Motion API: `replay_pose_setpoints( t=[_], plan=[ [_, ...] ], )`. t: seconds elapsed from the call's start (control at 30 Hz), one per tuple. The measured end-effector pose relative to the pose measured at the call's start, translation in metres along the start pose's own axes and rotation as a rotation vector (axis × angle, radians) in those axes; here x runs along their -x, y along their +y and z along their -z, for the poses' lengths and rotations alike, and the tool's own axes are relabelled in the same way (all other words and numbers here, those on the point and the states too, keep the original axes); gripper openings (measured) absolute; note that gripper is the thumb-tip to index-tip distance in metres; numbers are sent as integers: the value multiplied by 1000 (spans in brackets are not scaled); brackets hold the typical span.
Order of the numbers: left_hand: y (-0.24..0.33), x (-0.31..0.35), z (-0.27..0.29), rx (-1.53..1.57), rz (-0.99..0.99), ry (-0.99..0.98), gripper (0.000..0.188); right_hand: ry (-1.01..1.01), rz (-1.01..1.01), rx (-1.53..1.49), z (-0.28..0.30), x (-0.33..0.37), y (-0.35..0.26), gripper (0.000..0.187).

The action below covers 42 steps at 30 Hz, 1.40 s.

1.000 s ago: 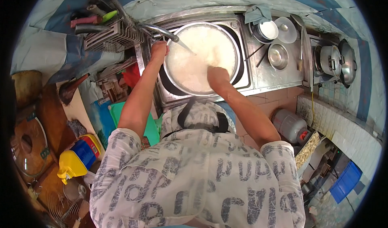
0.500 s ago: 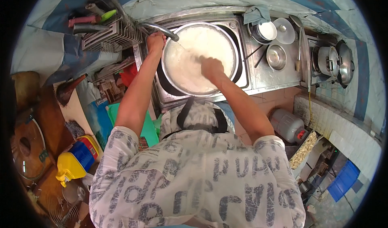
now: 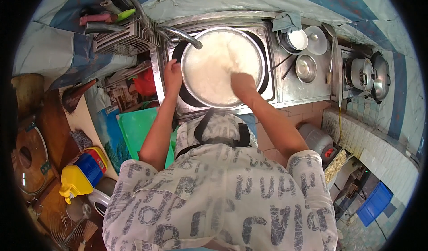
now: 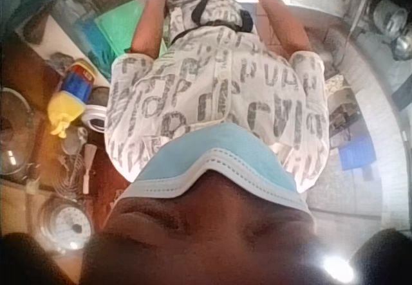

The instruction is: The person uses a whisk to stir a white liquid mixture in a large bowl positioned within a sink.

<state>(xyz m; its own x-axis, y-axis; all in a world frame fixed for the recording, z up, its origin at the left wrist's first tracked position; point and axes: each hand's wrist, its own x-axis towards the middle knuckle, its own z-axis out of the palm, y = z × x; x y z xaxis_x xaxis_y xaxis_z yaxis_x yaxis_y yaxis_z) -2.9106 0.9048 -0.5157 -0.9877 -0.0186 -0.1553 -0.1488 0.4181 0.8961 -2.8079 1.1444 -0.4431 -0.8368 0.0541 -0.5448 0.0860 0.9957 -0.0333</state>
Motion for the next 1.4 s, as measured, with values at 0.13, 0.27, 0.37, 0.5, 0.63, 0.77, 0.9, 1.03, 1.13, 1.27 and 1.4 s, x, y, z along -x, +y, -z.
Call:
replay_pose_setpoints(
  t=[0.13, 0.27, 0.37, 0.5, 0.63, 0.77, 0.9, 1.03, 1.13, 1.27, 1.4],
  plan=[
    [-33, 48, 4, -125, 106, 21, 42, 8, 95, -121, 12, -10, -15, 23],
    [-49, 65, 7, -73, 279, -160, 42, 87, -170, -127, 11, -16, 3, 22],
    [-66, 73, 3, 17, 298, -138, 38, -121, 36, 2, 9, 3, -14, 23],
    [-64, 75, -1, 138, 358, -184, 34, 48, 36, -146, 8, -13, -15, 28],
    [-69, 75, -3, 153, 383, -174, 31, 35, -47, -106, 5, -4, -8, 29],
    [-86, 74, 0, 139, 372, -225, 25, -56, 98, -83, 24, 6, -14, 27],
    [-66, 75, 3, 194, 447, -277, 23, 83, -50, -118, 23, -2, 6, 24],
    [-57, 76, 0, 195, 433, -229, 24, -66, 58, -45, 28, 18, -9, 31],
    [-60, 79, 3, 198, 419, -198, 25, 52, 44, -103, 30, 8, -4, 26],
    [-73, 75, 0, 150, 336, -218, 27, 53, -47, 18, 28, 10, 7, 25],
    [-72, 77, 0, 65, 299, -229, 23, -12, 113, -41, 47, 13, 2, 26]
  ],
)
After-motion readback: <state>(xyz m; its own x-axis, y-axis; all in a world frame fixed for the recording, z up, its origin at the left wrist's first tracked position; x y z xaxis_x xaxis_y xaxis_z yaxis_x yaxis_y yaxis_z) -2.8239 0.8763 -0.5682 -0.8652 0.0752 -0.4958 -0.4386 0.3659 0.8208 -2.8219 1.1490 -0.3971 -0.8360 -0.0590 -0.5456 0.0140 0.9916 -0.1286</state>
